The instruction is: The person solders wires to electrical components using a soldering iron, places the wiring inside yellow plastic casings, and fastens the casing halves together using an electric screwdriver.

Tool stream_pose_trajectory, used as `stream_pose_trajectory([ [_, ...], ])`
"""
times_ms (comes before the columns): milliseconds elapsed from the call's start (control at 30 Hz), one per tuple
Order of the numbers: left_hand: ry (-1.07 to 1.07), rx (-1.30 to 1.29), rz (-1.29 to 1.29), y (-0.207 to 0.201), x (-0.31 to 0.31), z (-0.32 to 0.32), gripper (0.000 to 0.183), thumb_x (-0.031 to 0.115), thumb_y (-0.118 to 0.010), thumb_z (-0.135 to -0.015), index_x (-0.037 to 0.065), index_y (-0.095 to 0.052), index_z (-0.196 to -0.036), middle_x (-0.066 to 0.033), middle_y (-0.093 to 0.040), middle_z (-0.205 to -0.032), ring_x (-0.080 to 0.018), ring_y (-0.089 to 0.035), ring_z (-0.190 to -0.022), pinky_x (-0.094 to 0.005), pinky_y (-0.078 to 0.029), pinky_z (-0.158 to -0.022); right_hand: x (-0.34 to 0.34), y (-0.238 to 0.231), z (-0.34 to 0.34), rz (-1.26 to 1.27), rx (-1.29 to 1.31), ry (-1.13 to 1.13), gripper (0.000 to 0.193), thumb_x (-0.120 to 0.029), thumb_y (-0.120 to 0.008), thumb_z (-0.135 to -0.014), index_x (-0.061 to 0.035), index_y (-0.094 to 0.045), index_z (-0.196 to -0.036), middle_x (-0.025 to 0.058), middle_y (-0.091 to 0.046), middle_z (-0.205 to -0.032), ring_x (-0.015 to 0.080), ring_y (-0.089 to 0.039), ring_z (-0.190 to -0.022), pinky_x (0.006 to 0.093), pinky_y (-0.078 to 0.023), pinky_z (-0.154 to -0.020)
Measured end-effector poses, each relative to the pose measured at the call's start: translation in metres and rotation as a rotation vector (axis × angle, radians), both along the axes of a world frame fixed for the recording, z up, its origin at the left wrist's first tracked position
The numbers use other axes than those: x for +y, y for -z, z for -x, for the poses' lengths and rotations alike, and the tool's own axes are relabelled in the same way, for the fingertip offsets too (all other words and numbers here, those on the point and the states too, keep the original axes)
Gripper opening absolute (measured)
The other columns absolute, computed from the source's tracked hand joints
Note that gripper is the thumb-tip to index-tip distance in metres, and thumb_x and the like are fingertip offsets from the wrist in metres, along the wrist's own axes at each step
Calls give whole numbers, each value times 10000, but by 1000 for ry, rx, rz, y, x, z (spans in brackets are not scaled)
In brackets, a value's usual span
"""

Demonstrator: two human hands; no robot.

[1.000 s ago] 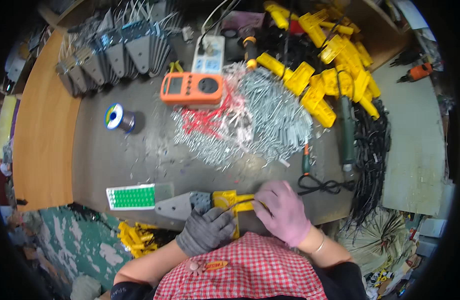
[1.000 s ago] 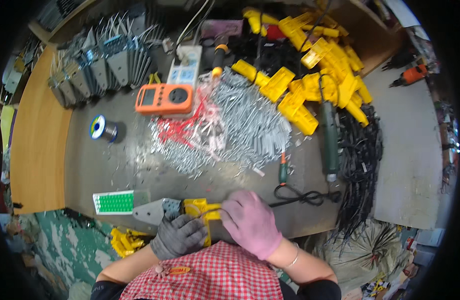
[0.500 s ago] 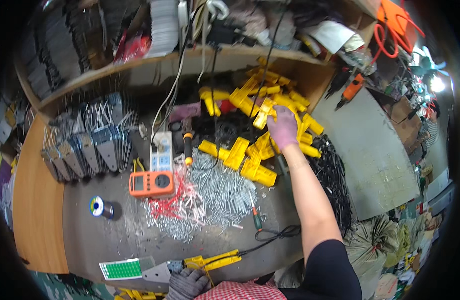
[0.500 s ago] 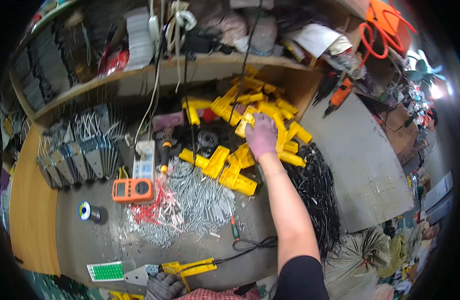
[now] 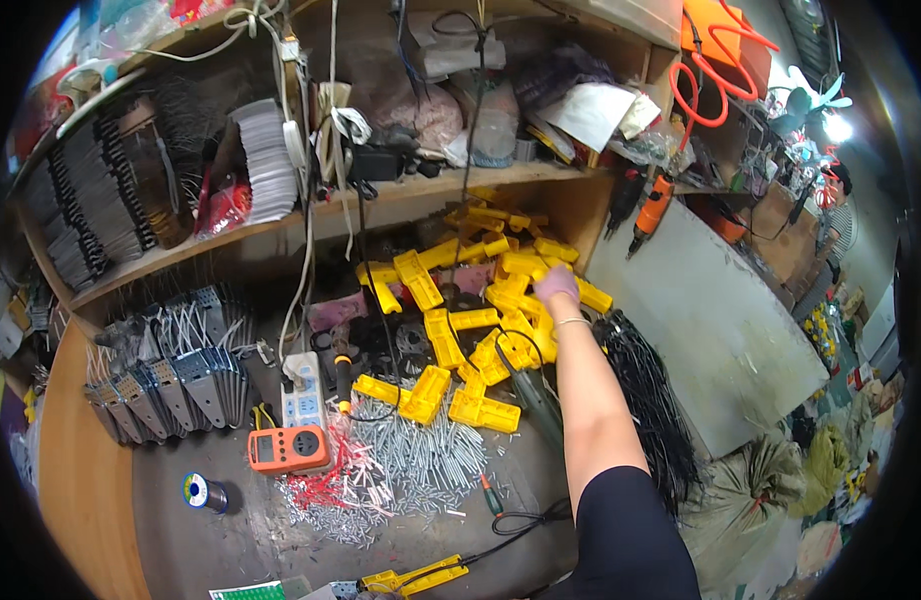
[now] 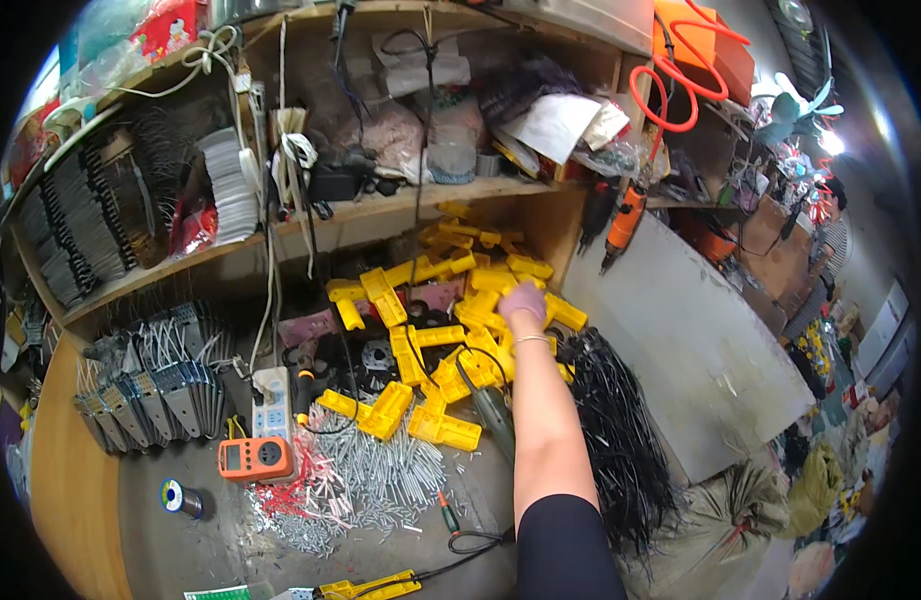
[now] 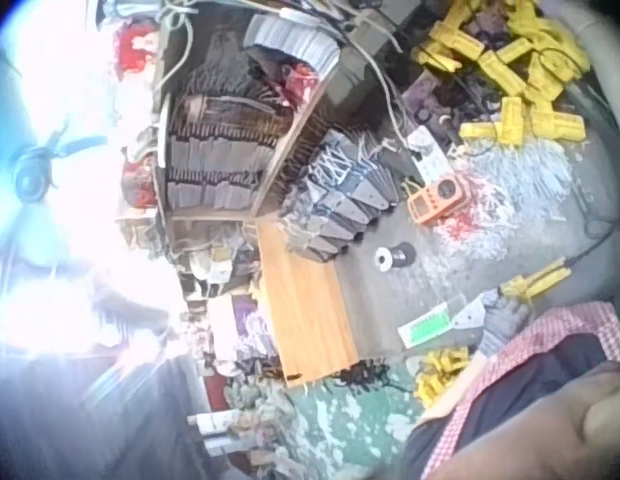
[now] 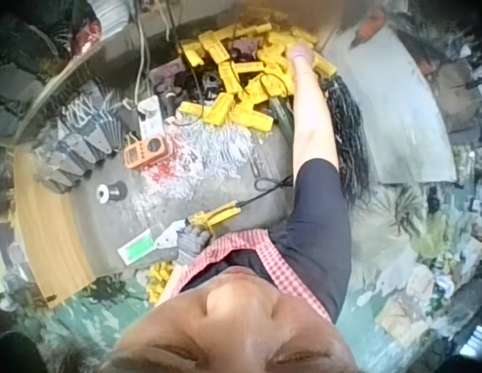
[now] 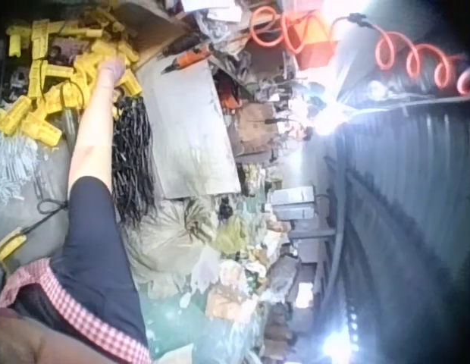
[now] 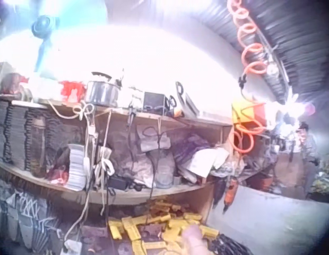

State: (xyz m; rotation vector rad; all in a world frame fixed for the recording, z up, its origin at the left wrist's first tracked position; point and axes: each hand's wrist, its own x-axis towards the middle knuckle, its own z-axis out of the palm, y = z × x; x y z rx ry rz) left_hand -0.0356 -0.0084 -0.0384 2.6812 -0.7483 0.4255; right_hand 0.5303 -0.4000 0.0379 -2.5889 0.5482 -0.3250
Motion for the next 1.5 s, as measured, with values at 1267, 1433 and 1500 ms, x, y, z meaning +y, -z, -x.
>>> stream_pose_trajectory([
  [1267,-8,-20,251,-27,12,12,232,269,-724,-700,123,-703,-879,-23,-688,-962,-220,-636,-883,-441,-393,-861,188,20,451,-151,163,-1367,335,-94,-723,-734,-30,-550,-1014,174,-562,-1070,398,-581,-1049,454,-516,-881],
  [1433,-238,88,538,-37,40,10,321,217,-754,-712,96,-715,-1007,-76,-706,-1038,-306,-646,-951,-458,-437,-910,199,13,452,-43,387,-1385,365,-118,-756,-735,-53,-569,-1041,141,-585,-1079,367,-596,-1045,454,-526,-879],
  [1500,-297,166,483,-36,34,-11,515,391,-776,-772,48,-676,-1143,-127,-663,-1094,-340,-625,-969,-482,-462,-891,200,15,450,70,328,-1391,387,-241,-775,-765,-78,-582,-1058,114,-625,-1056,348,-630,-1014,458,-544,-835],
])
